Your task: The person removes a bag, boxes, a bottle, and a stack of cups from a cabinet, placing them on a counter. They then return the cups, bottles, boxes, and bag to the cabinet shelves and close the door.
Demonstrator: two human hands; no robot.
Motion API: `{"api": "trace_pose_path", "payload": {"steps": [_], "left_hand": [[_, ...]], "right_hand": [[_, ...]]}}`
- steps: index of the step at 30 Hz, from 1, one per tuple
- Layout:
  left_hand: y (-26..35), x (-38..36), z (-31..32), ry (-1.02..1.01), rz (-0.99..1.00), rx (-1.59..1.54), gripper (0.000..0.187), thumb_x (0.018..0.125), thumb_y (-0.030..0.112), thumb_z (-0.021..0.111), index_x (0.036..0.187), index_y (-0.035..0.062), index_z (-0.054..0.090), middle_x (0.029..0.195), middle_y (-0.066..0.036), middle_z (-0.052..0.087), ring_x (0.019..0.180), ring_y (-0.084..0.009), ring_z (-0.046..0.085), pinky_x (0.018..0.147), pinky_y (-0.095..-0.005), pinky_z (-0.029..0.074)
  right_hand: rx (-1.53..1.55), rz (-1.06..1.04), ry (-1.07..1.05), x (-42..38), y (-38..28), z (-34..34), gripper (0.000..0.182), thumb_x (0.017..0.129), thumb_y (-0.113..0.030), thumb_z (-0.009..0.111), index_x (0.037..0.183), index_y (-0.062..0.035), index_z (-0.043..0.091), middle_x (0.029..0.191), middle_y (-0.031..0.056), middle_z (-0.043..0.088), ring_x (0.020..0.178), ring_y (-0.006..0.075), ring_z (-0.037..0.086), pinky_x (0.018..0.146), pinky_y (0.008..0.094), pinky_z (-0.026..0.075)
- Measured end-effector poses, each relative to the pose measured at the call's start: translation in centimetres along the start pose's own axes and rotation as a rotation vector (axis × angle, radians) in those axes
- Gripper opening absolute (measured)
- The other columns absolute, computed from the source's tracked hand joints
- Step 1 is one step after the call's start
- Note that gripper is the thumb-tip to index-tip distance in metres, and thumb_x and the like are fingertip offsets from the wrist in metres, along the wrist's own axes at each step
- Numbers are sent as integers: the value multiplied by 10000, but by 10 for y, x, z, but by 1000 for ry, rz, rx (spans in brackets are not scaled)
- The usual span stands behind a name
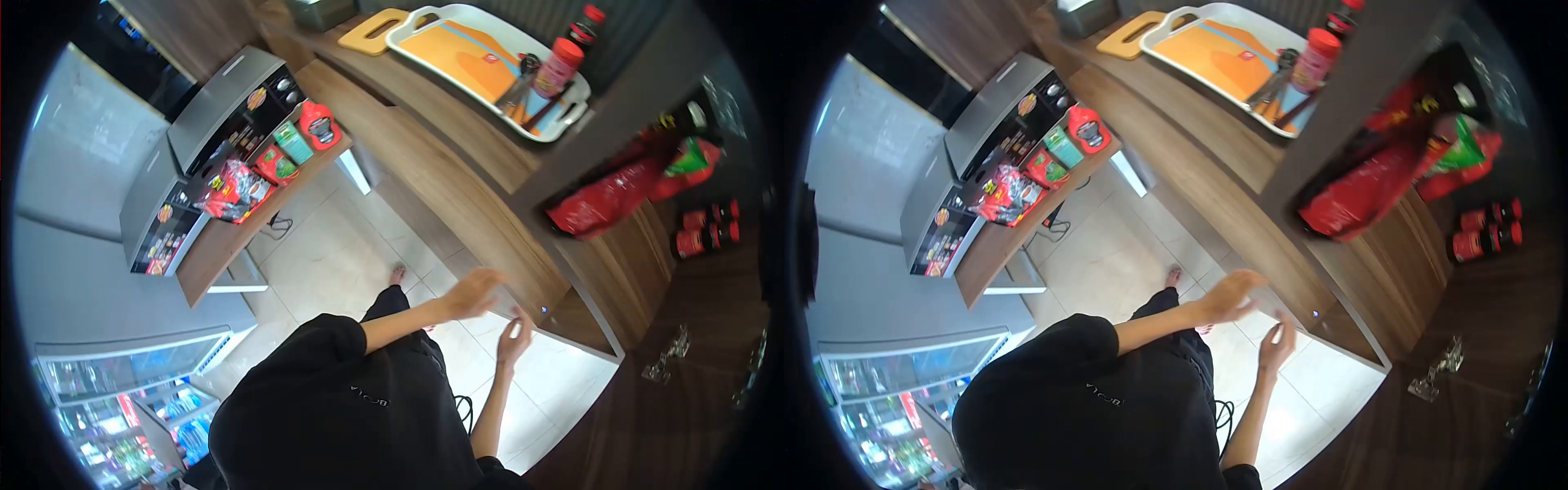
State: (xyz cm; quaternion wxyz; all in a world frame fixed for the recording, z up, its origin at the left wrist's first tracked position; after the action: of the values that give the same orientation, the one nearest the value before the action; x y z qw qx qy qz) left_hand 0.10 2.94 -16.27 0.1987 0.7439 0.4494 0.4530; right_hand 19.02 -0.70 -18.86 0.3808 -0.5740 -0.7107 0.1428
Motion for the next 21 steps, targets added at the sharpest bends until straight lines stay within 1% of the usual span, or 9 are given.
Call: {"api": "trace_pose_path", "payload": {"steps": [2,5,7,11,13,15,18,20,21], "left_hand": [[-76,-69,-20,-150,-230,98,523,827,147,714,1282,0,500,1165,-192,608,1115,-387,563,971,-484,438],[-190,-213,-53,-282,-550,220,550,800,168,734,1261,-17,497,1001,-209,676,907,-393,661,820,-475,520],[-198,-257,-120,-229,-980,67,521,825,185,723,1254,-3,495,953,-197,685,886,-373,670,788,-459,532],[-228,-326,-209,265,-1117,142,466,820,181,734,1191,7,512,938,-161,689,808,-316,679,740,-418,536],[-244,-340,-243,433,-1194,141,460,811,166,746,1178,10,516,957,-146,683,764,-300,671,727,-409,535],[-264,-340,-278,548,-1220,133,472,800,140,757,1183,20,507,959,-135,670,739,-299,650,740,-411,533],[-278,-308,-334,594,-1073,267,456,801,97,720,1192,44,492,1119,-154,579,992,-334,580,852,-424,504],[-281,-269,-394,615,-988,268,496,790,105,712,1233,63,493,1223,-172,519,1124,-370,524,948,-446,463],[-282,-252,-420,610,-980,341,525,785,111,717,1254,58,487,1231,-166,521,1144,-368,518,972,-448,447]], "right_hand": [[213,159,-372,-28,18,53,337,887,54,541,1198,-43,629,1071,132,711,967,234,694,839,344,534],[390,797,-948,-120,105,136,302,916,-45,614,1218,-57,620,1012,79,737,947,185,703,789,321,548],[288,722,-1217,-167,133,163,343,905,-79,659,1245,-76,614,996,62,747,941,168,716,744,308,563],[126,671,-1209,-244,220,201,264,902,-123,658,1158,-60,648,870,123,751,835,190,736,682,327,572],[203,885,-1259,-235,213,213,272,904,-195,670,1132,-48,655,855,144,749,812,187,739,673,351,579],[286,876,-1260,-217,185,249,334,908,-280,661,1134,-34,650,850,155,745,779,188,733,640,355,578],[-45,265,-1487,-150,125,326,288,887,-260,691,1081,-47,691,920,119,745,860,187,721,715,330,568],[229,451,-1380,-101,76,391,354,854,-321,724,1061,-39,674,866,109,737,832,229,715,722,392,548],[-70,299,-1389,-77,80,448,329,862,-301,713,1036,-26,664,831,121,731,826,245,715,728,399,547]]}}
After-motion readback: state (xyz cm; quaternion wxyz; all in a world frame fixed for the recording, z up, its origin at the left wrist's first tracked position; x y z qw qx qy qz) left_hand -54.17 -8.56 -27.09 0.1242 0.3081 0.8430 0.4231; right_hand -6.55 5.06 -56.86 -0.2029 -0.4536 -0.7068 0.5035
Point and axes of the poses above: each hand's wrist, its own x-axis towards the middle knuckle, its own z-axis out of the palm, y = z × x, the point moved 6 cm from there along x, towards the middle knuckle
